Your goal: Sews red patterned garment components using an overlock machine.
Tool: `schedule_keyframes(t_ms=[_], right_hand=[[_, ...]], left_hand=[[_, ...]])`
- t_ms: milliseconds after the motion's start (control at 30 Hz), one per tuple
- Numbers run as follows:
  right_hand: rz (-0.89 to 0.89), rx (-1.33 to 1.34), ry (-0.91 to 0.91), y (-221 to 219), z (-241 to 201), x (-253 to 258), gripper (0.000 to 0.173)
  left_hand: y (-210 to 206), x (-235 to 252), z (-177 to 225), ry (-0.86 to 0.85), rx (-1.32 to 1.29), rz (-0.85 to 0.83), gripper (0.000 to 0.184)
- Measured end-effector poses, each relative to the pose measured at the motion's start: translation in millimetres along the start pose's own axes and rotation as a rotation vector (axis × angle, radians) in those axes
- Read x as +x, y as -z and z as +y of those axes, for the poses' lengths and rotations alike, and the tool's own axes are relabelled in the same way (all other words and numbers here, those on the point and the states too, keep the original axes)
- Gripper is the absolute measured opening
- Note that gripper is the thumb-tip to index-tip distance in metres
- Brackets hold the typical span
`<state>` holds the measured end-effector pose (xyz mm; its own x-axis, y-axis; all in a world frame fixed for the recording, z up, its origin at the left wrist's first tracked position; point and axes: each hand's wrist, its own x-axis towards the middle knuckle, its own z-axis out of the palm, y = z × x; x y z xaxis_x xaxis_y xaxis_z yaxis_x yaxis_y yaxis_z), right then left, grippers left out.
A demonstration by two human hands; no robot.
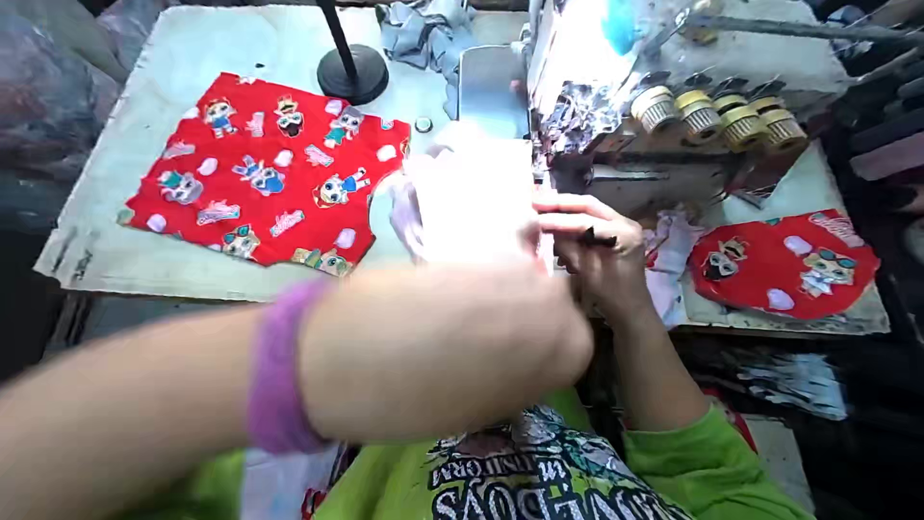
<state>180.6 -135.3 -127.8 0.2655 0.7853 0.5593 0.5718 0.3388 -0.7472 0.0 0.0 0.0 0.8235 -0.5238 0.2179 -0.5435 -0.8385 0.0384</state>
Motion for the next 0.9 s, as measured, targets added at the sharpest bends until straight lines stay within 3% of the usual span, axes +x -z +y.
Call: schedule_keyframes(t_ms=[33,67,167,267,400,467,567,633,700,767,900], right_hand=[[-0.017,-0.058,0.047,0,-2,-6,0.016],[-0.032,-0.137,0.068,0,-7,-14,0.016],[-0.060,-0.243,0.010,-4,-26,-42,0.016],[-0.005,-0.151,-0.061,-12,-27,-58,0.015],[0.066,-0.079,-0.067,-14,-27,-56,0.012],[0.094,-0.080,-0.051,-10,-27,-44,0.012],[0.103,-0.094,-0.068,-3,-26,-19,0.011],[0.086,-0.087,-0.102,-2,-20,-6,0.012],[0.091,-0.048,-0.141,-4,-16,-2,0.012],[0.113,0.005,-0.141,-7,-13,-6,0.012],[0.070,-0.038,-0.020,-10,-10,-17,0.014]], left_hand=[[-8,7,33,0.197,-0.115,-0.095,0.025],[-20,9,40,0.235,-0.191,-0.093,0.026],[-44,-1,24,0.229,-0.327,-0.006,0.025],[-54,-8,11,0.324,-0.338,0.047,0.023],[-66,-14,-30,0.304,-0.235,0.240,0.019],[-71,-18,-60,0.415,-0.148,0.283,0.024],[-61,-17,-108,0.642,-0.136,0.133,0.034],[-53,-15,-132,0.687,-0.126,0.055,0.035],[-50,-15,-119,0.644,-0.095,0.142,0.033],[-57,-15,-83,0.447,-0.108,0.308,0.033],[-77,-15,-19,0.241,-0.208,0.268,0.022]])
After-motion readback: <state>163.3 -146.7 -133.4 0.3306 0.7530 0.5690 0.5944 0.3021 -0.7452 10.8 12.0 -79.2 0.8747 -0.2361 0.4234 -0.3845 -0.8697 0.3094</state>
